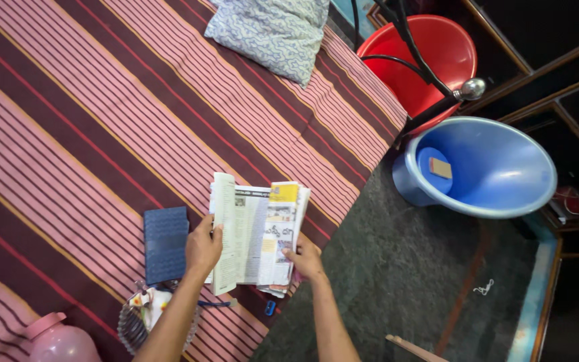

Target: The person cleans a table with a cloth, folds a blue sheet on the table, and organizes various items including books, a bowl, and a bottle.

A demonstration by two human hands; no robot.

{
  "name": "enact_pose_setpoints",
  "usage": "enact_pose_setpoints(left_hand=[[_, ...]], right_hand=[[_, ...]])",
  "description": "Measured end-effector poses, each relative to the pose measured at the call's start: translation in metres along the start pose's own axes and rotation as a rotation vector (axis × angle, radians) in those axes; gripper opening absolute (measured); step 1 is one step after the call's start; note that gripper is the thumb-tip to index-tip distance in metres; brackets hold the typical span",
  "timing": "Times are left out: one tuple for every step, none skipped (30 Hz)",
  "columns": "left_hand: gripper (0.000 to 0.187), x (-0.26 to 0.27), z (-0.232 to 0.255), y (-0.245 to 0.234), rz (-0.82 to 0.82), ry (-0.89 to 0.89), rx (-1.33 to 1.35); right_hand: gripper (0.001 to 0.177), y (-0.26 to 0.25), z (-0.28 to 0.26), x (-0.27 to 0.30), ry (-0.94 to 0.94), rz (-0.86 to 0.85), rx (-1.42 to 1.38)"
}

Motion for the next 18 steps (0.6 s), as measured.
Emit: enact_pose_setpoints(left_hand=[[0.028,0.001,0.002,-0.002,0.020,0.008,0.041],[0.029,0.003,0.003,-0.006,0.045,0.013,0.078],[0.029,0.005,0.004,-0.009,0.046,0.010,0.076],[0.032,0.004,0.006,-0.010,0.049,0.011,0.060],[0.035,0.003,0.007,-0.008,0.053,0.012,0.044],[0.035,0.003,0.006,-0.005,0.049,0.010,0.043],[0.035,0.003,0.004,0.001,0.002,-0.020,-0.007],[0.035,0.002,0.000,0.005,-0.041,-0.049,-0.060],[0.035,0.003,-0.005,0.011,-0.042,-0.049,-0.064],[0.044,0.002,-0.011,0.023,-0.157,-0.058,0.025],[0.056,0.002,-0.019,0.033,-0.271,-0.067,0.114],[0.056,0.001,-0.029,0.039,-0.270,-0.063,0.115],[0.052,0.000,-0.040,0.045,-0.306,-0.011,0.145],[0.049,0.002,-0.052,0.054,-0.345,0.037,0.178],[0.049,0.001,-0.067,0.060,-0.347,0.036,0.182],[0.051,-0.004,-0.082,0.057,-0.158,0.098,0.001],[0.054,-0.007,-0.095,0.053,0.033,0.158,-0.178],[0.054,-0.011,-0.107,0.054,0.033,0.163,-0.170]], right_hand=[[0.052,0.005,0.002,-0.006,-0.044,-0.055,-0.054],[0.052,0.014,0.003,-0.012,-0.042,-0.059,-0.055],[0.042,0.025,0.003,-0.016,-0.016,-0.072,-0.003],[0.032,0.034,-0.001,-0.020,0.007,-0.080,0.051],[0.033,0.046,-0.011,-0.023,-0.002,-0.112,0.067],[0.034,0.056,-0.025,-0.021,-0.007,-0.144,0.081],[0.034,0.060,-0.040,-0.021,-0.004,-0.143,0.079],[0.032,0.066,-0.057,-0.023,0.015,-0.212,0.258],[0.032,0.069,-0.070,-0.021,0.034,-0.280,0.436],[0.032,0.064,-0.078,-0.020,0.031,-0.280,0.434],[0.043,0.057,-0.080,-0.019,0.043,-0.206,0.378],[0.056,0.049,-0.076,-0.021,0.055,-0.131,0.325],[0.056,0.043,-0.067,-0.024,0.052,-0.128,0.325],[0.039,0.031,-0.051,-0.024,0.016,0.043,0.239],[0.027,0.023,-0.034,-0.024,-0.018,0.214,0.153],[0.027,0.021,-0.015,-0.023,-0.015,0.218,0.157],[0.027,0.019,0.005,-0.021,0.116,0.284,0.144],[0.032,0.013,0.019,-0.026,0.238,0.352,0.132]])
Point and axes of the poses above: each hand's wrist, its own x-axis away from the middle knuckle, its own y-axis out of the palm, z = x × y, the point moved 2 cm from there along -x, towards the middle knuckle, and after that the axes turned 13 degrees about x, right-handed, at the moved point
